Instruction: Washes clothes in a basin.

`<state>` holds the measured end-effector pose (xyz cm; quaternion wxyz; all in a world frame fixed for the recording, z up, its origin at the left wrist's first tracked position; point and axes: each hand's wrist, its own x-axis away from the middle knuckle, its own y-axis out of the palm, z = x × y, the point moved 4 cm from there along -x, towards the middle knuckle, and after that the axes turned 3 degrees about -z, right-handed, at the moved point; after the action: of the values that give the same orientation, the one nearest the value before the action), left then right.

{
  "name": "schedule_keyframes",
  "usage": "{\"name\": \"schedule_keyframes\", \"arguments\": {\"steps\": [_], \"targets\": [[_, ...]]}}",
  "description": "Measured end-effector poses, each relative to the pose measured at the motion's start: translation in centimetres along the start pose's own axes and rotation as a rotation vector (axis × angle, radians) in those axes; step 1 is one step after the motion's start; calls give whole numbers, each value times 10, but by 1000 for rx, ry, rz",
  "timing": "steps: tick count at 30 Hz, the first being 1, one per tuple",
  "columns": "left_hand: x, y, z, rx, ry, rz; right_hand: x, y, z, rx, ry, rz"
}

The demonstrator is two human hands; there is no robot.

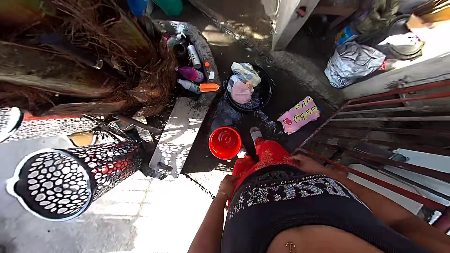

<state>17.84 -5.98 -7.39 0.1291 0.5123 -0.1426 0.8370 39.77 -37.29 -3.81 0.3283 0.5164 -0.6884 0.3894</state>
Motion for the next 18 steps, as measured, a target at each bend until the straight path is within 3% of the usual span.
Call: {"name": "schedule_keyframes", "arguments": {"steps": [4,7,10,13,16,18], "targets": [[-3,-16,18,-135,-37,58,-5,-8,-23,222,-130,209],[-6,-31,27,-108,-50,153,3,-33,-43,209,-28,251],[-8,-41,40,-35,-72,183,10,-56,-62,132,136,162],[-19,-44,55,-27,-63,150,21,-76,-64,116,118,44],[-40,-42,81,34,-44,143,16,-123,-52,130,134,43],[-55,-43,104,68,-68,165,7,-162,-71,184,166,-11]]}}
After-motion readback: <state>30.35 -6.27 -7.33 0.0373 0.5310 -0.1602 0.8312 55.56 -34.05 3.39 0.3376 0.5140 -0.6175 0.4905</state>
